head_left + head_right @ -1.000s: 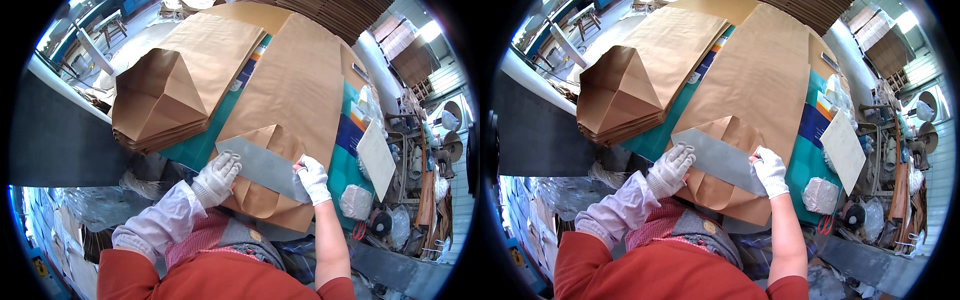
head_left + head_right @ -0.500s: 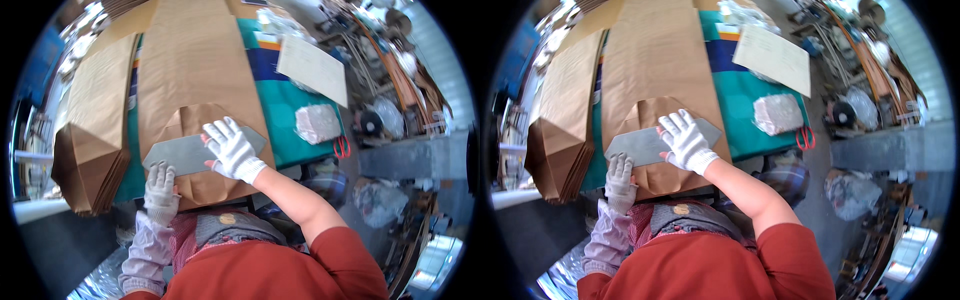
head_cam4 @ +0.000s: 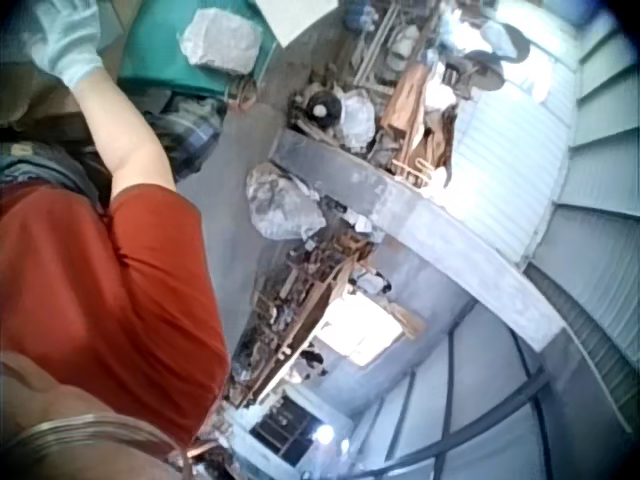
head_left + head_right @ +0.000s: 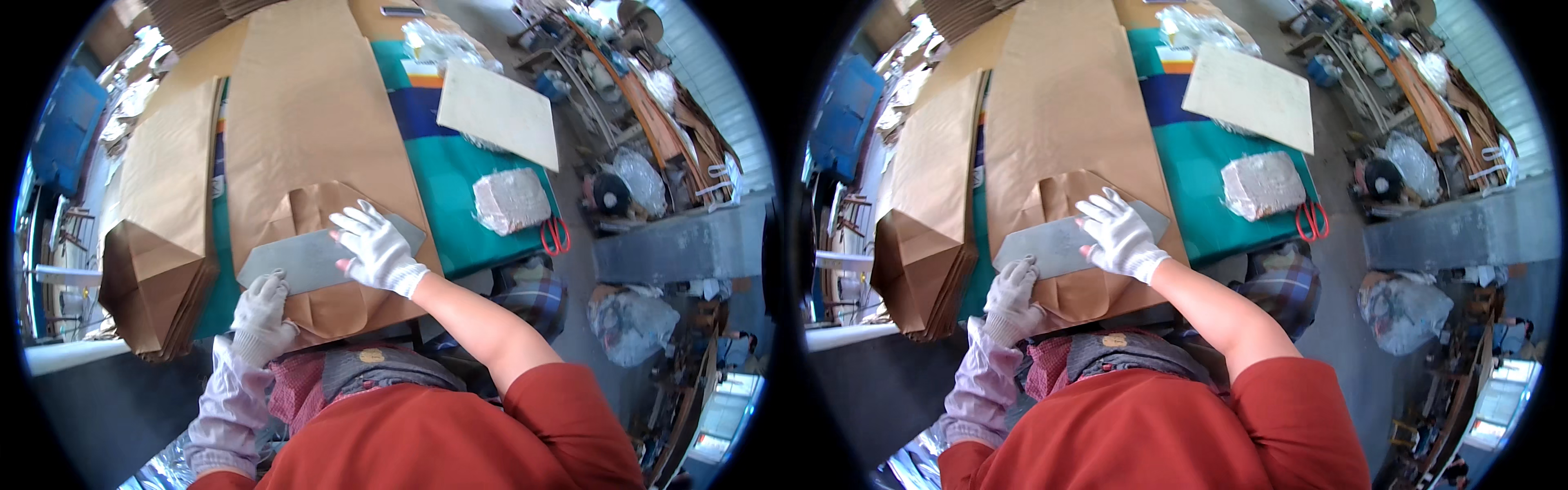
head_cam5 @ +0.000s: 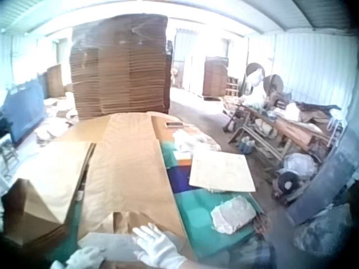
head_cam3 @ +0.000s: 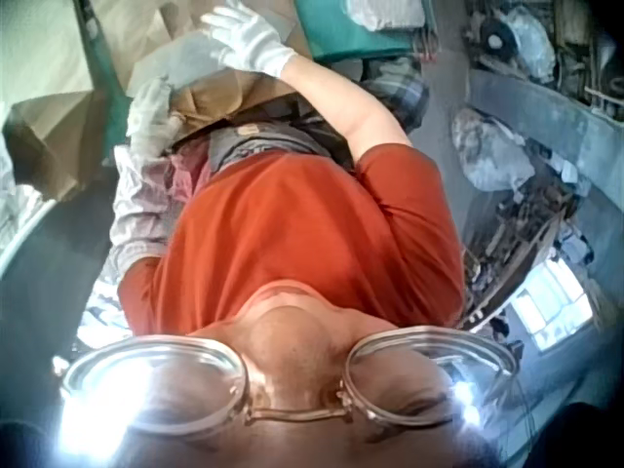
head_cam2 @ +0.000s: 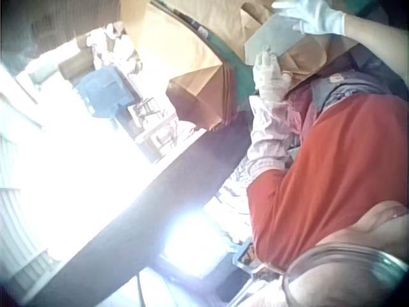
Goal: The person folds flat brown paper sheets into paper bags using a grey plastic template. They repeatedly fold the bottom edges, press the creases with the template, and stack the finished bags on the left side of the table.
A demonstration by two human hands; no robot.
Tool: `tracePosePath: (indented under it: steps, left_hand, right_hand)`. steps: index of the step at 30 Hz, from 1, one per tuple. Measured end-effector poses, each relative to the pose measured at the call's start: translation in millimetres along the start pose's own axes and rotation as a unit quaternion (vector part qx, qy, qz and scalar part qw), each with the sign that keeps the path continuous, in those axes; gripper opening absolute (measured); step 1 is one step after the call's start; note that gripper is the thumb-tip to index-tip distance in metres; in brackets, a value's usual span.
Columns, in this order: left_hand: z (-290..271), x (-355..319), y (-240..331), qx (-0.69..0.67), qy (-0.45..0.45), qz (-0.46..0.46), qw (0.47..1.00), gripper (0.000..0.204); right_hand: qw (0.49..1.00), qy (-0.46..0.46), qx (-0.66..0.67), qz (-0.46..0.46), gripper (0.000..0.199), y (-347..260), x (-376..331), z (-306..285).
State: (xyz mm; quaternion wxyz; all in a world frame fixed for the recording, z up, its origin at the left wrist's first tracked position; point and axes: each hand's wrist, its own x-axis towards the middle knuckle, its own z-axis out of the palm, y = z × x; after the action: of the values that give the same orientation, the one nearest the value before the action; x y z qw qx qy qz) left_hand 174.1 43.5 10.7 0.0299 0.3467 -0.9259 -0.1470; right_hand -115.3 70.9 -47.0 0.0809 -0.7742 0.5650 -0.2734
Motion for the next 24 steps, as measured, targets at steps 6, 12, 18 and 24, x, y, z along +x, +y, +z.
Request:
tracePosePath:
  steps: [6, 12, 18, 24]
  left_hand:
    - [17.6, 8.5, -21.1, 0.07, 0.057, 0.088, 0.992, 0.047]
    - [42.6, 20.6, -27.5, -0.065, 0.153, -0.004, 0.986, 0.015]
    - [-8.6, 59.6, -4.4, -0.115, -0.071, -0.363, 0.922, 0.056]
    - [-38.8, 106.9, -15.1, -0.008, -0.109, -0.323, 0.94, 0.09]
  right_hand:
    - [0.998, 0.024, 0.04, -0.052, 0.025, 21.4, -18.2, -17.8]
    - [0.998, 0.002, 0.003, 0.055, 0.026, 25.8, -49.9, -24.0]
    - [0.97, -0.03, -0.111, 0.216, 0.056, 1.0, -35.4, -19.6]
    - [0.907, -0.238, -0.154, 0.31, 0.096, -10.6, 34.8, -63.5]
